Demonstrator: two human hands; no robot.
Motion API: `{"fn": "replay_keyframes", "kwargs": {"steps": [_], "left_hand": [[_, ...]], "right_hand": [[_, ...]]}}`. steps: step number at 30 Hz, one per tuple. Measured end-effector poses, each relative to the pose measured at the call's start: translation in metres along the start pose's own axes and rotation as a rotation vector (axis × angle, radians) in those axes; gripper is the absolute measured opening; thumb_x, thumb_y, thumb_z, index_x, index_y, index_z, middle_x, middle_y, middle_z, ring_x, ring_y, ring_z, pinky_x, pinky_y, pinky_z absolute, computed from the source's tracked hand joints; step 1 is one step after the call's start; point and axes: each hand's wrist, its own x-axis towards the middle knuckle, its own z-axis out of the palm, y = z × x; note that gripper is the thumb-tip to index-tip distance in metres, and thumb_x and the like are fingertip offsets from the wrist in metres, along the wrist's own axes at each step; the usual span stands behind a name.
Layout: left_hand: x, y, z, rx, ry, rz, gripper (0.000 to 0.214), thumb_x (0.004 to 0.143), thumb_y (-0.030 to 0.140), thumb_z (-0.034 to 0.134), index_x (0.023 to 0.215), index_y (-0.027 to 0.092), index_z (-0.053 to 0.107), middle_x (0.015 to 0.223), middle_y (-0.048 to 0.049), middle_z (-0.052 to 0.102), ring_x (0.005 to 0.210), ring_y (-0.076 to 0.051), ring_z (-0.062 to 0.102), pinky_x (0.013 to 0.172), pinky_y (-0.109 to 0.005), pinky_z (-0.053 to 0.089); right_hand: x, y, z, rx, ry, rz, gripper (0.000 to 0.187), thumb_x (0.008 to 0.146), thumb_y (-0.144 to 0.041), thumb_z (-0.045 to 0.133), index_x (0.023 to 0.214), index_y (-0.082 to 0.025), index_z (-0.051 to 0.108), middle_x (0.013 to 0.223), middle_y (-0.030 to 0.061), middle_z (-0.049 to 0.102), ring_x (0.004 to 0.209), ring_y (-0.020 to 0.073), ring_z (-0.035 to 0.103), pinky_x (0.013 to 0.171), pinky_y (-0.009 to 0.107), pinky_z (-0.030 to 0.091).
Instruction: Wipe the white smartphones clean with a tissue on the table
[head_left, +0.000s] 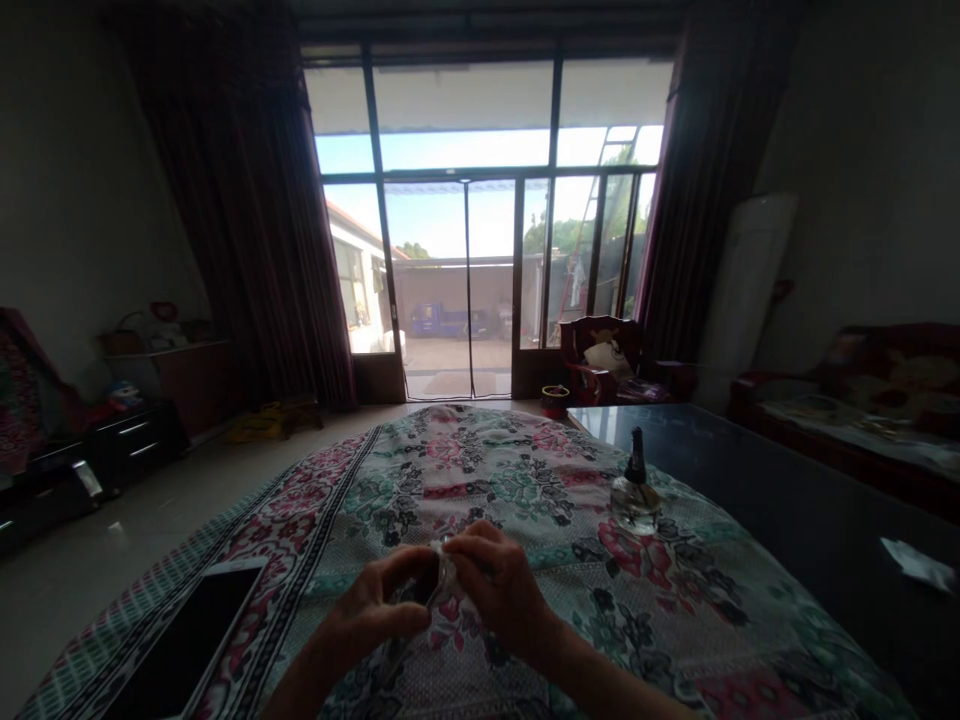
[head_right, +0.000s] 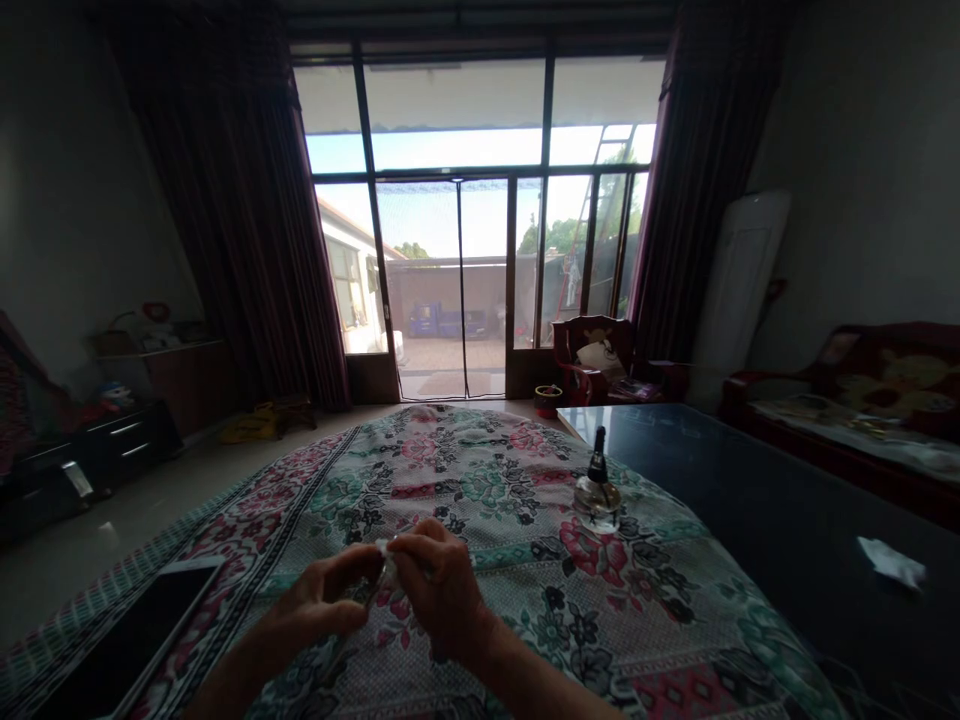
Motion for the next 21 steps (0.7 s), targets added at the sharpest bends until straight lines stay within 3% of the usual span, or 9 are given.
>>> {"fn": "replay_keyframes", "kwargs": {"steps": [6,15,21], "left_hand": [[0.002,-0.005,0.002,0.012,-0.002,-0.038,0.055,0.065,0.039,0.075,0.117,0.021,0.064,0.116,-0.0063,0.064,0.111,-0.03,0.055,0.097,-0.04,0.043],[-0.003,0.001,-0.005,0.05,0.042,-0.041,0.049,0.071,0.032,0.07,0.118,0.02,0.063,0.108,-0.0053,0.066,0.106,-0.027,0.057,0.094,-0.038,0.043],[-0.002,0.008,0.005,-0.023,-0.032,-0.047,0.051,0.067,0.032,0.073,0.115,0.02,0.066,0.112,-0.0053,0.066,0.108,-0.028,0.056,0.096,-0.039,0.043]], "right_hand": [[0.0,0.015,-0.003,-0.064,0.037,0.055,0.015,0.087,-0.022,0.059,0.089,-0.021,0.073,0.08,0.0032,0.062,0.075,0.0141,0.059,0.069,0.026,0.047],[-0.003,-0.005,0.004,-0.016,0.003,0.003,0.016,0.086,-0.021,0.059,0.093,-0.021,0.073,0.079,0.0028,0.062,0.075,0.0137,0.059,0.07,0.025,0.048],[0.0,0.016,-0.002,-0.112,0.042,0.044,0.016,0.086,-0.02,0.058,0.091,-0.021,0.074,0.08,0.003,0.063,0.074,0.0135,0.06,0.069,0.025,0.047]]}}
